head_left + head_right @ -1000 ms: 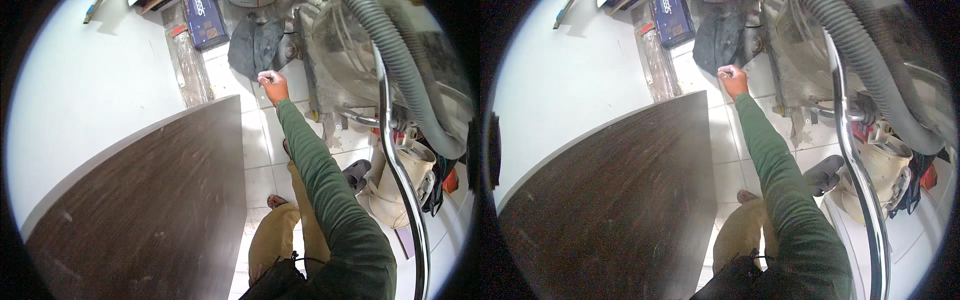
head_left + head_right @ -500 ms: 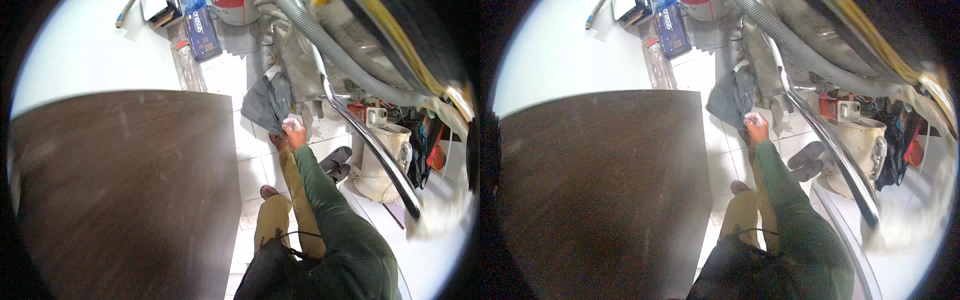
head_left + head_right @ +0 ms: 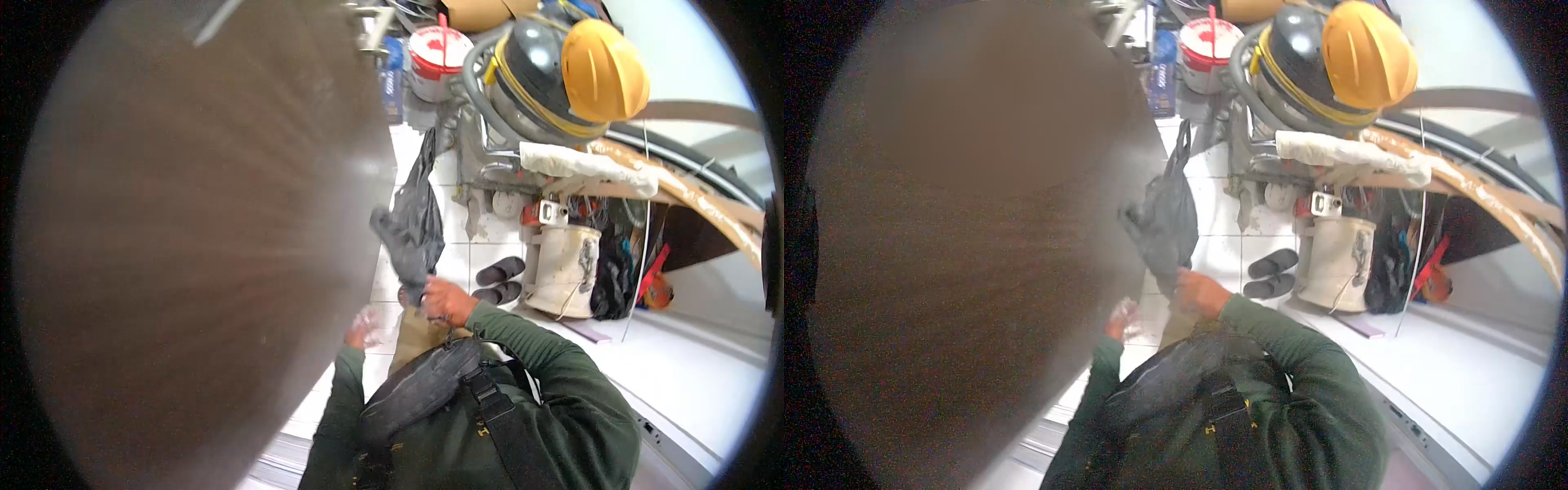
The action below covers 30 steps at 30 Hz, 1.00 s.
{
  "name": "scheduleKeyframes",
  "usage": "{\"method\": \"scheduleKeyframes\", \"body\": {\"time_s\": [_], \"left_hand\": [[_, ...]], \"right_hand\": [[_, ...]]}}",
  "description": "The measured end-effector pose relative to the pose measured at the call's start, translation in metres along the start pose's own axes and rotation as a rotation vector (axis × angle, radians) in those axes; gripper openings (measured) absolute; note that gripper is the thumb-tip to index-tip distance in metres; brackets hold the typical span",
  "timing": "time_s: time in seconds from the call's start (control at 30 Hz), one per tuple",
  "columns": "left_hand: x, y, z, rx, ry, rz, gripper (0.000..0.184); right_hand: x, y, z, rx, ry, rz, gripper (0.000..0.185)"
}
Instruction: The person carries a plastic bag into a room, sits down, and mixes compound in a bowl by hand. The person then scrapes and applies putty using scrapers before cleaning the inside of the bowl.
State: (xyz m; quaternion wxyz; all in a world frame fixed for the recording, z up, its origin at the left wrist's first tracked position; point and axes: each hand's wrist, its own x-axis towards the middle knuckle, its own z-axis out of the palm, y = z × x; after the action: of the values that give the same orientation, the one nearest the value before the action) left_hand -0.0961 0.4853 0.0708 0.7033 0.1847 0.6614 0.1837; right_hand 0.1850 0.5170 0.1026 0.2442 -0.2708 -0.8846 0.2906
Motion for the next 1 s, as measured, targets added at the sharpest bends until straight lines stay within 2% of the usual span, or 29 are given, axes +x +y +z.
{"method": "scheduleKeyframes", "body": {"time_s": [0.1,0.17,0.2,0.23,0.27,0.3,0.33,0.37,0.43,0.47,0.5,0.53,0.6,0.63,0.7,0.73,0.87,0.93,0.97,1.0], "left_hand": [[-0.007,0.007,-0.018,-0.461,-0.441,0.149,0.064],[-0.056,0.023,-0.01,-0.378,-0.362,0.275,0.063],[-0.061,0.014,-0.012,-0.32,-0.307,0.302,0.062],[-0.067,0.004,-0.015,-0.259,-0.245,0.333,0.061],[-0.111,0.004,-0.002,-0.123,-0.033,0.299,0.058],[-0.119,-0.018,-0.008,0.026,0.011,0.322,0.055],[-0.095,-0.065,-0.018,0.15,0.131,0.642,0.052],[-0.087,-0.095,-0.031,0.467,0.281,0.434,0.049],[-0.123,-0.123,-0.037,0.613,0.321,0.509,0.04],[-0.142,-0.15,-0.048,0.504,0.376,0.517,0.038],[-0.166,-0.164,-0.057,0.358,0.303,0.332,0.038],[-0.177,-0.188,-0.071,0.316,0.354,0.237,0.038],[-0.164,-0.27,-0.096,0.25,0.514,0.228,0.037],[-0.157,-0.315,-0.117,0.225,0.64,0.323,0.036],[-0.163,-0.386,-0.155,0.051,0.748,0.115,0.034],[-0.192,-0.405,-0.172,-0.13,0.749,0.01,0.036],[-0.216,-0.535,-0.253,-0.395,0.999,-0.234,0.04],[-0.215,-0.608,-0.292,-0.644,1.077,-0.113,0.039],[-0.304,-0.554,-0.293,-0.541,1.196,-0.035,0.037],[-0.342,-0.538,-0.303,-0.532,1.303,-0.06,0.034]], "right_hand": [[-0.001,-0.034,0.033,-0.028,-0.04,-0.24,0.027],[-0.011,-0.065,0.053,1.045,-0.145,0.281,0.032],[-0.012,-0.076,0.064,1.342,-0.159,0.483,0.031],[-0.014,-0.09,0.074,1.064,-0.237,0.335,0.03],[-0.018,-0.106,0.084,0.757,-0.292,0.17,0.029],[-0.023,-0.122,0.096,0.552,-0.323,0.04,0.028],[-0.027,-0.136,0.108,0.533,-0.368,-0.002,0.027],[-0.031,-0.151,0.119,0.555,-0.428,-0.009,0.026],[-0.039,-0.173,0.138,0.641,-0.564,0.029,0.025],[-0.043,-0.184,0.147,0.675,-0.636,0.052,0.024],[-0.046,-0.194,0.156,0.688,-0.699,0.071,0.024],[-0.045,-0.199,0.164,0.683,-0.757,0.088,0.023],[-0.044,-0.205,0.184,0.662,-0.843,0.135,0.022],[-0.041,-0.208,0.196,0.623,-0.865,0.164,0.022],[-0.033,-0.205,0.222,0.537,-0.88,0.246,0.021],[-0.028,-0.203,0.238,0.486,-0.878,0.28,0.021],[-0.002,-0.186,0.309,0.235,-0.829,0.342,0.021],[0.007,-0.175,0.34,0.104,-0.802,0.33,0.022],[0.011,-0.168,0.351,0.046,-0.793,0.312,0.022],[0.011,-0.16,0.36,-0.021,-0.78,0.277,0.023]]}}
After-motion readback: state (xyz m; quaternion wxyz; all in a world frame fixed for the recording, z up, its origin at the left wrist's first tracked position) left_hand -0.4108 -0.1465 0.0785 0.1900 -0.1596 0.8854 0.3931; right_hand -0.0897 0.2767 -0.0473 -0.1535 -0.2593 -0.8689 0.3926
